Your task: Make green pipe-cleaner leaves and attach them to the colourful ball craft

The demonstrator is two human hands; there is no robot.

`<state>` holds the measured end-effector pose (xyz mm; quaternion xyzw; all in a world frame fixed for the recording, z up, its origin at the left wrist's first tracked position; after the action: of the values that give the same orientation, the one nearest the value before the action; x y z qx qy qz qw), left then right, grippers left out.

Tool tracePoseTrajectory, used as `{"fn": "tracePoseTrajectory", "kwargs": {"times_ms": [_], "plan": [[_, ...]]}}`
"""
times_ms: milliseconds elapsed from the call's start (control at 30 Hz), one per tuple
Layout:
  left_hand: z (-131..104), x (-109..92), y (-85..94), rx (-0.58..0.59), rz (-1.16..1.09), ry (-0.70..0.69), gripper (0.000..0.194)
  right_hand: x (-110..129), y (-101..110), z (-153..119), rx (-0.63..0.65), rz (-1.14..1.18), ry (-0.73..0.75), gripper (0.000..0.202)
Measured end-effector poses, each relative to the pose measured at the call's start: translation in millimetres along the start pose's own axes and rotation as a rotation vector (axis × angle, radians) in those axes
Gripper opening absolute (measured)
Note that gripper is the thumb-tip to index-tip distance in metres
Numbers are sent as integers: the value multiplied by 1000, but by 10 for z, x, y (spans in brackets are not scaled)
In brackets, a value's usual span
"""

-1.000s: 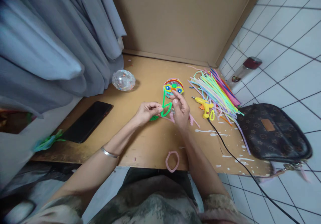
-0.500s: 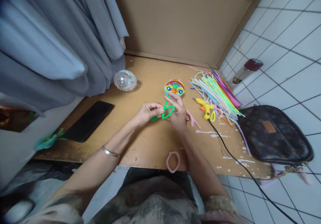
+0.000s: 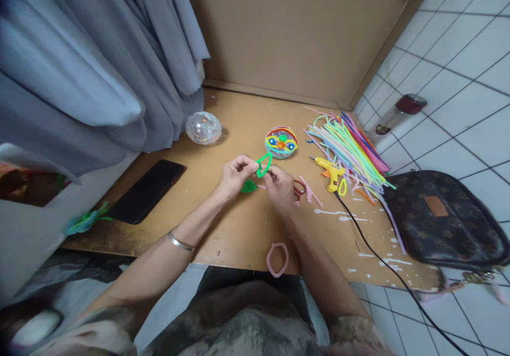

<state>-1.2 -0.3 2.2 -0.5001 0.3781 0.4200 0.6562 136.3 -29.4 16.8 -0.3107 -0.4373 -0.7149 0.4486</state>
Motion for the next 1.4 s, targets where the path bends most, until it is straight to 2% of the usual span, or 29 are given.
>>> {"fn": "tracePoseTrajectory", "kwargs": {"times_ms": [400, 567, 733, 867, 1000, 1167, 1400], "plan": [[6, 99, 46, -139, -20, -27, 47, -79, -111, -11, 108, 271, -225, 19], [1, 86, 44, -178, -18, -22, 46, -72, -127, -23, 136, 298, -263, 20], [-13, 69, 36, -173, 27, -39, 45, -56, -127, -27, 114, 330, -315, 26], [-4, 73, 17, -116, -27, 11, 44, -58, -119, -21, 83, 308, -378, 30], [20, 69, 15, -68, -130, 45, 47, -39, -103, -16, 94, 239, -353, 29], [34, 24, 60, -78, 4, -56, 50, -46, -91, -23, 135, 142, -312, 29], [-5, 19, 49, -101, 86, -93, 53, -3, -109, -30, 136, 114, -262, 27]]}}
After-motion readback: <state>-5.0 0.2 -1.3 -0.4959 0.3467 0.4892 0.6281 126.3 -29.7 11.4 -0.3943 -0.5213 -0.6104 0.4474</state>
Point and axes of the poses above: each hand's wrist, its own z-axis towards the middle knuckle, its own y-axis out of the back of the hand, x = y × z, the point moved 3 cm from there along z, towards the middle knuckle, and after that the axes turned 6 degrees about -z, right-handed, at the moved point
